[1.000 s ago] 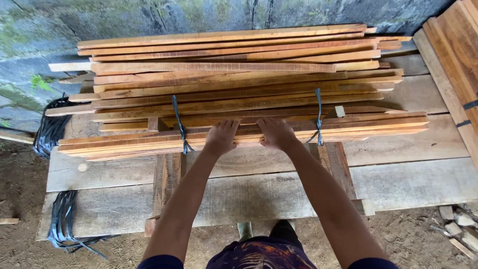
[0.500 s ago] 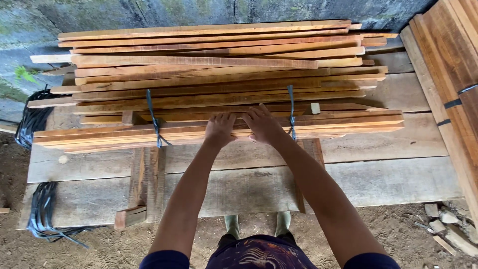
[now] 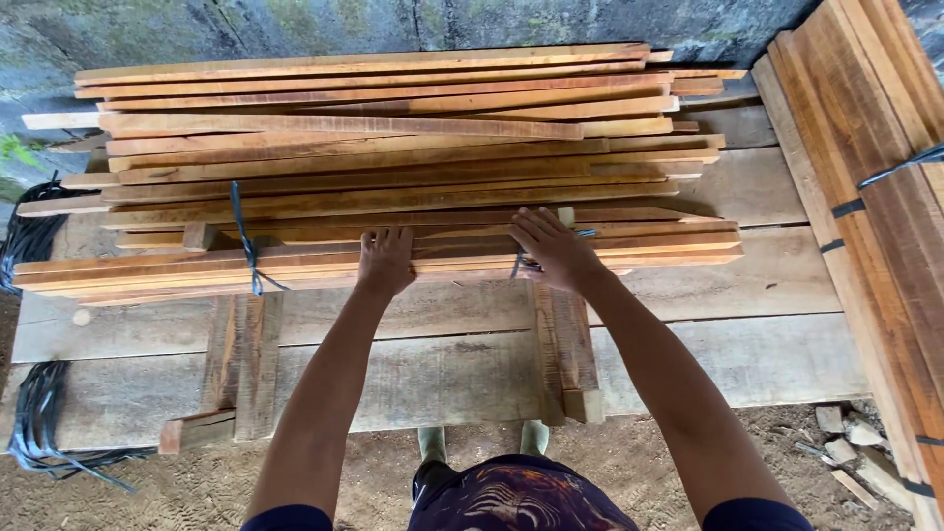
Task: Bundling several thin wooden planks together using plastic straps.
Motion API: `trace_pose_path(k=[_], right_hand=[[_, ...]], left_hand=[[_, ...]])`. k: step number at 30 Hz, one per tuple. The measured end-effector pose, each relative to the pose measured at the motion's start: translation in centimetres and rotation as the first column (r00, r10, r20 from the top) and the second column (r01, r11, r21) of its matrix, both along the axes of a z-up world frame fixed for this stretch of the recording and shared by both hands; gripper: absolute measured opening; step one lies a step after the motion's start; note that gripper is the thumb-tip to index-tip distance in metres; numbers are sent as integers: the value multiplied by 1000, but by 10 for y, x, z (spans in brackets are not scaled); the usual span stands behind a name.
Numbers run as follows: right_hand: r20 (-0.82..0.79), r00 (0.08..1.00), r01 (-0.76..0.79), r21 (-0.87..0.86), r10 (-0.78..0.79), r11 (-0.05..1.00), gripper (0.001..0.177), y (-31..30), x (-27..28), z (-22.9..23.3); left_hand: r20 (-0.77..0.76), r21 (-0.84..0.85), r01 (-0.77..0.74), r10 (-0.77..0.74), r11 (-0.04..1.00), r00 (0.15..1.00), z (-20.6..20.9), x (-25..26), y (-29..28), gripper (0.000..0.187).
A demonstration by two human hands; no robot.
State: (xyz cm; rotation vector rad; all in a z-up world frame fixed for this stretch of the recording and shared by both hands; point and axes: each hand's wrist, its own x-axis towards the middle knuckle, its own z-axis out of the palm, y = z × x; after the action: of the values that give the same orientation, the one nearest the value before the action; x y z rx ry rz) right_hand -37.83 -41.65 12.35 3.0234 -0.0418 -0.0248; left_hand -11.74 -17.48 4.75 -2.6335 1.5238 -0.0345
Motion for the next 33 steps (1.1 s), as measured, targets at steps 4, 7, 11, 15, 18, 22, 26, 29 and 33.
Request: trace_pose_path(k=[4, 7, 11, 15, 18, 22, 26, 29, 33], right_hand=[[85, 996, 5, -16, -4, 1000, 94, -34, -43, 10], [100, 988, 109, 52, -114, 993, 108, -60, -66, 2], [14, 943, 328, 124, -332, 936, 116, -106, -86, -31], [-197, 892, 428, 82, -406, 900, 89, -141, -86, -73], [-263, 880, 421, 46, -396, 906, 85, -142, -81, -65], [-289, 888, 403, 115, -358, 908, 82, -138, -86, -47], [-312, 887, 402, 157, -340, 902, 81, -140, -84, -48], [-313, 886, 407, 165, -344, 899, 80, -143, -86, -47], [-280, 905, 376, 177, -320, 910, 72, -137, -86, -38]], left_hand=[[-5, 36, 33, -33, 999, 999, -21, -7, -25, 75], [-63, 59, 20, -17, 998, 998, -2, -24, -41, 74], [-47, -98, 186, -191, 978, 980, 25, -65, -68, 82], [-63, -256, 237, -261, 937, 963, 9, -100, -105, 78], [-11, -251, 248, -259, 936, 966, 11, -99, -100, 79], [93, -271, 299, -284, 915, 954, -1, -91, -103, 79], [188, -218, 391, -354, 894, 916, -1, -85, -100, 87], [216, -198, 407, -365, 892, 906, -2, -84, -104, 86], [90, -163, 386, -376, 908, 922, -7, -80, -101, 82]])
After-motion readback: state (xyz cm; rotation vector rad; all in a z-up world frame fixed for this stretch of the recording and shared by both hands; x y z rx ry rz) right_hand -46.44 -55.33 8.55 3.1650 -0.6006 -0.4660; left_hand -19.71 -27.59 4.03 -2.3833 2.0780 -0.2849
